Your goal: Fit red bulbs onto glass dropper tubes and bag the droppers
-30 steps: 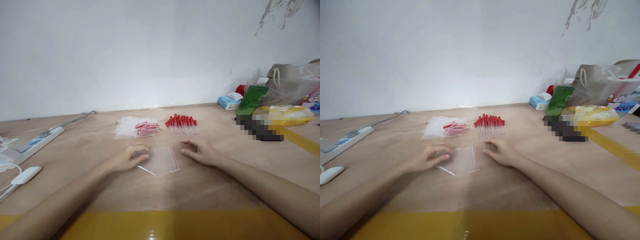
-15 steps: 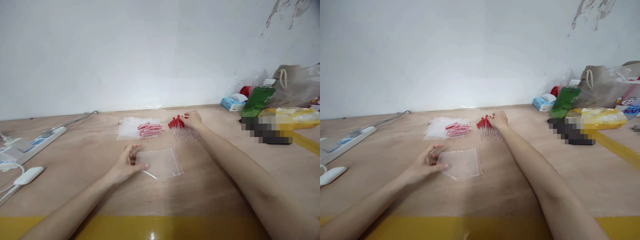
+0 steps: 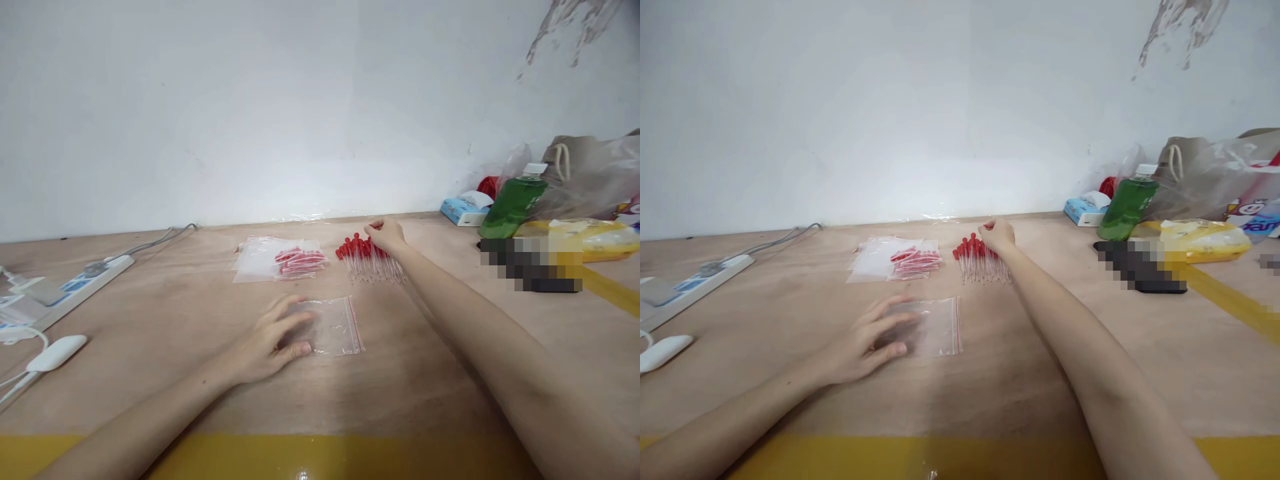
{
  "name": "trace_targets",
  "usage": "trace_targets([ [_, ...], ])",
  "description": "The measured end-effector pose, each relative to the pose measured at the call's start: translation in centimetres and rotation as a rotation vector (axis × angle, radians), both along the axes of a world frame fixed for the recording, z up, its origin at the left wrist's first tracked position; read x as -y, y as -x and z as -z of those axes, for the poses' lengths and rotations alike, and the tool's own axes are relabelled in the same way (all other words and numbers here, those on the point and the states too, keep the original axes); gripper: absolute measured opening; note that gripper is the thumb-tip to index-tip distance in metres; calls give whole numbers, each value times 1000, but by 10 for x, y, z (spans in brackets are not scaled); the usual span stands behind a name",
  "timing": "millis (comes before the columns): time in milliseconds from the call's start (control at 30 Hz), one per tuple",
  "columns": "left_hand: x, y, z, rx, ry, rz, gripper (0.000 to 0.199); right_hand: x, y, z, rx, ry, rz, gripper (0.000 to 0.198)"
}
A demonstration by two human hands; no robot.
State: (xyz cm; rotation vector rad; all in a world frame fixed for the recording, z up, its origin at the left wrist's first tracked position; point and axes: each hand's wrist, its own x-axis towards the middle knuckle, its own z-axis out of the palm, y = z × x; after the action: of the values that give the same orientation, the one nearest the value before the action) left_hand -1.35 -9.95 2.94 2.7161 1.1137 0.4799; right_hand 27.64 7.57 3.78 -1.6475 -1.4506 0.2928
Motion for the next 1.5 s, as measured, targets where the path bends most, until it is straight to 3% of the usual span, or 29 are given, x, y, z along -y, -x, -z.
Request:
trace_targets([
  [100, -4, -12, -3, -167, 35, 223, 50, 20, -7, -10, -82, -154, -15, 24],
  [167, -8, -20, -3, -227, 42, 296, 50, 43, -12, -11, -263, -304, -53, 23],
  [200, -10, -24, -2, -248, 51, 315, 50, 56, -14, -8, -377, -307, -94, 23],
  [367, -13, -36, 3, -271, 91, 312, 50, 119, -16, 26, -736, -35, -225, 30],
  [533, -12, -36, 6, -259, 95, 271, 57, 142, -9, 49, -865, -7, -213, 37],
  [800, -12, -37, 7, -216, 110, 259, 62, 145, 1, 47, -923, 51, -244, 35],
  [933, -11, -39, 7, -156, 155, 228, 59, 150, 3, 46, -977, 158, -297, 32],
  [1100, -10, -43, 7, -85, 185, 174, 49, 159, -3, 42, -696, 296, -602, 30],
  [1233, -10, -45, 9, -61, 170, 204, 50, 165, -1, 39, -438, 283, -810, 26],
  [1333, -11, -47, 11, -37, 155, 233, 51, 168, 6, 39, -503, 247, -976, 24],
  [1500, -10, -51, 12, -1, 155, 248, 50, 170, 13, 41, -665, 373, -1130, 25],
])
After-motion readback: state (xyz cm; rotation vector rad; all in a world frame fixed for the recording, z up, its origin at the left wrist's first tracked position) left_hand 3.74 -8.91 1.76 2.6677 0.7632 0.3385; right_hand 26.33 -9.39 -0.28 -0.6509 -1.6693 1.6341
